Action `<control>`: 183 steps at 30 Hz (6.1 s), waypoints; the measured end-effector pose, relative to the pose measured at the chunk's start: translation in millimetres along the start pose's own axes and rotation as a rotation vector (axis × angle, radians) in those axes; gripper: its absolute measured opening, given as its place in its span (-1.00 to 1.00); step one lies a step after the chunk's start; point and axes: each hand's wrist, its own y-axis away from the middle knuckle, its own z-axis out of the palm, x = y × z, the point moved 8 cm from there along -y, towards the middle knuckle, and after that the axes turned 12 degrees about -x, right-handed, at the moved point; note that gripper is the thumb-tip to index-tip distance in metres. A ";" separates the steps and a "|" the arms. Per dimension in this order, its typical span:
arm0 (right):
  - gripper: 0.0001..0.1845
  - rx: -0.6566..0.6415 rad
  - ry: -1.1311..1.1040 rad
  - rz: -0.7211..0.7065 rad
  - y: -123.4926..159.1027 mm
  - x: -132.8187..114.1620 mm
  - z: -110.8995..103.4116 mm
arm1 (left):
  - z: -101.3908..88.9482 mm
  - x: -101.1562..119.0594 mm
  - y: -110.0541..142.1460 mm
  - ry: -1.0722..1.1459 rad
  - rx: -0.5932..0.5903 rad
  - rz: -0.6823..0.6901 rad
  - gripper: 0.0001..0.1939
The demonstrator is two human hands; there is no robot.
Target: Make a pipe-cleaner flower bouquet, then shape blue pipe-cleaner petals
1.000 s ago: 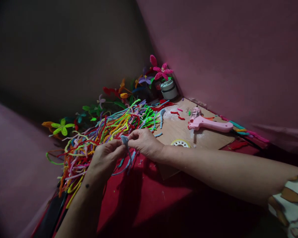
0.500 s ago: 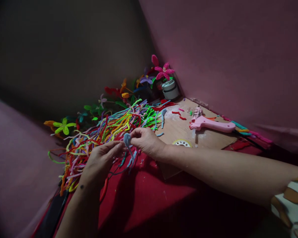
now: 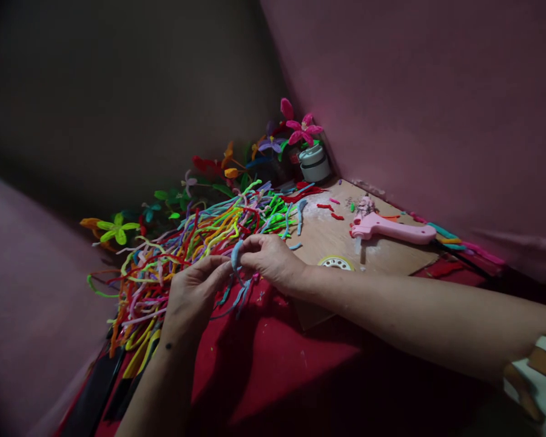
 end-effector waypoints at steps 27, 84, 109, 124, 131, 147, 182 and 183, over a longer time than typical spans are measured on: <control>-0.94 -0.046 -0.016 -0.056 0.4 1.3 5.0 | 1.3 17.7 19.0 -0.399 0.265 0.263 -0.82; -0.86 0.032 -0.297 0.099 -5.2 23.0 -1.7 | 15.6 -13.1 2.0 0.129 -0.024 -0.018 -0.85; -0.91 -0.969 0.678 0.462 35.7 53.4 63.5 | 104.9 33.6 -120.7 0.220 -0.371 -0.026 -0.84; -0.89 -1.035 0.891 0.252 39.9 48.7 71.9 | 4.8 40.4 -51.8 -0.083 -0.072 -0.029 -0.79; -0.88 -0.995 1.016 0.143 44.8 42.9 75.9 | -9.1 -9.2 -26.3 -0.211 -0.287 -0.087 -0.73; -0.86 -0.955 1.044 0.213 46.2 46.2 74.5 | 31.4 -41.9 -32.6 -0.993 -0.479 -0.127 -0.76; -0.19 -0.069 0.386 0.299 1.0 31.5 0.7 | -97.2 4.0 13.0 -0.427 -0.065 -0.076 -0.75; -0.21 -0.067 0.398 0.297 0.5 32.0 0.0 | -115.0 5.3 19.9 -0.346 0.083 -0.083 -0.74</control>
